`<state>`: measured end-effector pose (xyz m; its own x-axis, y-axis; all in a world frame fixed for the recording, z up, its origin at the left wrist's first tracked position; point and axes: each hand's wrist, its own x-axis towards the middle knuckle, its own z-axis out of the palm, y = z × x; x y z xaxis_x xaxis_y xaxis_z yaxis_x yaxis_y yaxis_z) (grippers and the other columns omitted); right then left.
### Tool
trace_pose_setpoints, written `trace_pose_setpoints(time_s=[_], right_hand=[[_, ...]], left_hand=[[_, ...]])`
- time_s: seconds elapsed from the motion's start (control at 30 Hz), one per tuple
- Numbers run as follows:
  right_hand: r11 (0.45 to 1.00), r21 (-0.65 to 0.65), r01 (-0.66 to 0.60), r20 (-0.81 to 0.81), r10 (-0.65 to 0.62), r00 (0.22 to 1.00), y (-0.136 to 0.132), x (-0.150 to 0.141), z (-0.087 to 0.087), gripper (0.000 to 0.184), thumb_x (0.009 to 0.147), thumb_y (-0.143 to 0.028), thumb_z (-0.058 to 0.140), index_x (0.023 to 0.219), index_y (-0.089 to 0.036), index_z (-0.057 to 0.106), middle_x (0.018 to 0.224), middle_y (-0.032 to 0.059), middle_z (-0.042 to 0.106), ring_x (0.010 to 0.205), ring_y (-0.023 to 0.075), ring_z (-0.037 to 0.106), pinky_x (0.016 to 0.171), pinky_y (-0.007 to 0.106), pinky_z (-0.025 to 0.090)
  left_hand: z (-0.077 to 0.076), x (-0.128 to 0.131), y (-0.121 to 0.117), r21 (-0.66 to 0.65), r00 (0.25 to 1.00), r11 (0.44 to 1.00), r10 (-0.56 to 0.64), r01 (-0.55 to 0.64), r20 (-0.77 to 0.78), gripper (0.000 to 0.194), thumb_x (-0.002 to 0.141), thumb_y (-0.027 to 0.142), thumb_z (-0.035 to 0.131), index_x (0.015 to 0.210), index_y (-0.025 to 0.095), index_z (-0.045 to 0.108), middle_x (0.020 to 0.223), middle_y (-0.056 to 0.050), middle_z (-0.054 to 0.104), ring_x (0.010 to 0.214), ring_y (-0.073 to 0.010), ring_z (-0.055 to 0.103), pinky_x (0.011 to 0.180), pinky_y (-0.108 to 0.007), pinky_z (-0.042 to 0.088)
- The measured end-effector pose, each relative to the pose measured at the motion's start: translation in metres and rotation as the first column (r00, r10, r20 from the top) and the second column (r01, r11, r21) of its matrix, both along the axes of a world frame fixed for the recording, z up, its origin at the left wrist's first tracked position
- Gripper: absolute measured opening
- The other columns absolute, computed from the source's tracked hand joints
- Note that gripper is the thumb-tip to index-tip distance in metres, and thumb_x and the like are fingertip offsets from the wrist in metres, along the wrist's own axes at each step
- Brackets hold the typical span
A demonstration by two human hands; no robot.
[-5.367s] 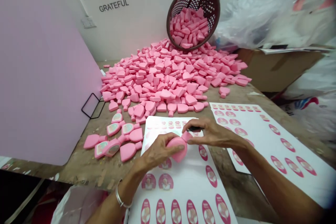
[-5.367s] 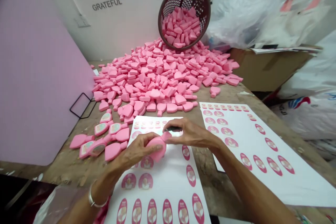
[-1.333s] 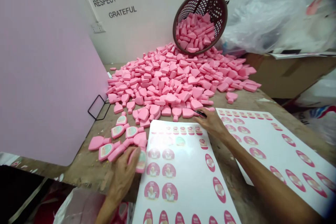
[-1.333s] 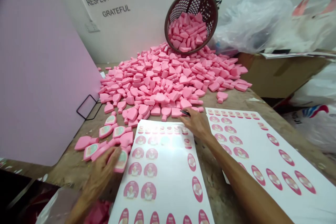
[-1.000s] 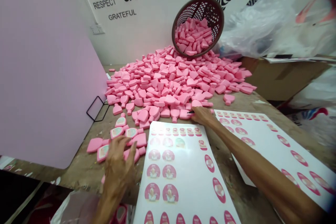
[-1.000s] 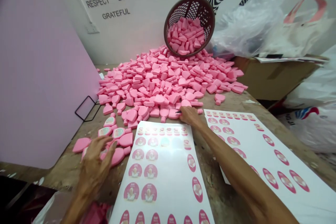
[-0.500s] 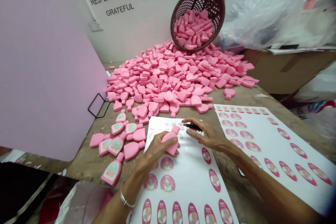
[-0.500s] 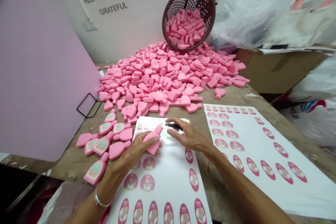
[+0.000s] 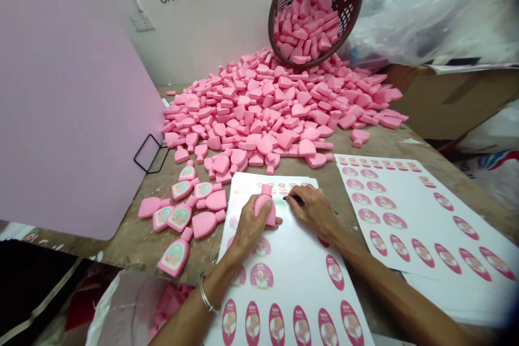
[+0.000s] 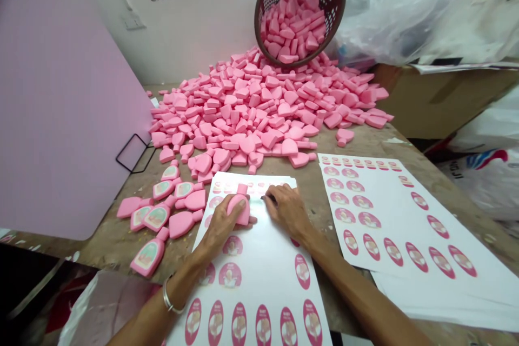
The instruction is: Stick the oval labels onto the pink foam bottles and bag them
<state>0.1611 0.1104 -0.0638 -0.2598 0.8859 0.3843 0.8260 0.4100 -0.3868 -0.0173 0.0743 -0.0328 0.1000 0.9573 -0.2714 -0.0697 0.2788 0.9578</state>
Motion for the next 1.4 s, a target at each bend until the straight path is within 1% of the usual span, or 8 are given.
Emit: trace_pose_setpoints(time_s=[0.3, 0.47, 0.67, 0.8, 0.9, 1.07, 1.23, 1.4], right_hand=[[0.999, 0.036, -0.010, -0.044, 0.012, 0.999, 0.002, -0.002, 0.000, 0.013, 0.085, -0.032, 0.058, 0.079, -0.020, 0.060, 0.078, 0.0031, 0.067, 0.077, 0.0185, 0.055, 0.073, 0.032, 0.034], [0.995, 0.088, 0.055, 0.051, -0.059, 0.997, -0.001, -0.004, -0.002, 0.012, 0.085, -0.031, 0.058, 0.080, -0.020, 0.061, 0.078, 0.0044, 0.067, 0.078, 0.0208, 0.056, 0.073, 0.035, 0.032], [0.999, -0.047, 0.018, -0.187, -0.026, 0.982, 0.003, -0.005, -0.003, 0.020, 0.079, -0.039, 0.063, 0.072, -0.021, 0.057, 0.070, 0.0022, 0.062, 0.068, 0.0168, 0.055, 0.067, 0.031, 0.041], [0.972, -0.237, 0.002, -0.482, -0.119, 0.868, -0.002, -0.001, 0.015, 0.031, 0.076, -0.049, 0.064, 0.070, -0.021, 0.056, 0.067, 0.0007, 0.059, 0.060, 0.0144, 0.053, 0.056, 0.027, 0.043], [0.939, -0.344, -0.007, -0.577, -0.206, 0.790, -0.012, -0.003, 0.038, 0.035, 0.077, -0.054, 0.063, 0.077, -0.019, 0.063, 0.067, 0.0007, 0.062, 0.059, 0.0141, 0.055, 0.054, 0.026, 0.044], [0.934, -0.333, -0.131, -0.585, -0.095, 0.806, -0.031, -0.020, 0.063, 0.030, 0.079, -0.049, 0.063, 0.088, -0.022, 0.074, 0.090, 0.0047, 0.074, 0.082, 0.0213, 0.066, 0.072, 0.032, 0.052], [0.955, -0.264, -0.137, -0.543, -0.030, 0.839, -0.038, -0.031, 0.069, 0.021, 0.081, -0.041, 0.063, 0.087, -0.026, 0.075, 0.089, 0.0019, 0.074, 0.081, 0.0204, 0.067, 0.073, 0.032, 0.052], [0.969, -0.218, -0.117, -0.523, -0.015, 0.852, -0.040, -0.032, 0.071, 0.019, 0.082, -0.039, 0.063, 0.086, -0.026, 0.075, 0.086, 0.0022, 0.074, 0.080, 0.0200, 0.066, 0.073, 0.033, 0.052]], left_hand=[[-0.003, -0.001, -0.001, 0.014, 1.000, 1.000, -0.018, 0.018, -0.004, 0.047, 0.081, 0.053, 0.059, 0.108, 0.015, 0.051, 0.093, -0.008, 0.061, 0.070, -0.0215, 0.072, 0.061, -0.030, 0.058], [-0.004, -0.002, -0.001, 0.019, 1.000, 1.000, -0.016, 0.016, -0.002, 0.046, 0.081, 0.054, 0.059, 0.106, 0.016, 0.051, 0.094, -0.008, 0.061, 0.070, -0.0206, 0.071, 0.062, -0.030, 0.058], [-0.004, -0.001, 0.000, 0.011, 1.000, 1.000, 0.008, -0.009, 0.018, 0.048, 0.078, 0.056, 0.062, 0.104, 0.017, 0.052, 0.084, -0.004, 0.058, 0.065, -0.0184, 0.069, 0.059, -0.029, 0.057], [-0.001, -0.003, -0.002, -0.011, 0.995, 0.999, 0.046, -0.046, 0.085, 0.045, 0.078, 0.053, 0.064, 0.102, 0.016, 0.053, 0.080, -0.003, 0.059, 0.064, -0.0172, 0.068, 0.063, -0.032, 0.058], [0.003, -0.004, -0.006, -0.016, 0.967, 0.997, 0.079, -0.078, 0.242, 0.044, 0.081, 0.056, 0.058, 0.099, 0.016, 0.056, 0.078, -0.004, 0.063, 0.069, -0.0191, 0.067, 0.067, -0.035, 0.058], [0.018, -0.004, -0.014, -0.102, 0.885, 0.993, 0.093, -0.052, 0.456, 0.053, 0.086, 0.062, 0.045, 0.099, 0.013, 0.063, 0.085, -0.010, 0.069, 0.070, -0.0211, 0.068, 0.065, -0.037, 0.059], [0.028, -0.005, -0.019, -0.120, 0.861, 0.992, 0.082, -0.025, 0.502, 0.053, 0.090, 0.059, 0.042, 0.102, 0.012, 0.064, 0.078, -0.008, 0.070, 0.071, -0.0207, 0.069, 0.069, -0.037, 0.059], [0.034, -0.005, -0.023, -0.101, 0.866, 0.994, 0.076, -0.030, 0.494, 0.055, 0.091, 0.058, 0.039, 0.108, 0.012, 0.063, 0.087, -0.009, 0.071, 0.077, -0.0204, 0.069, 0.071, -0.036, 0.060]])
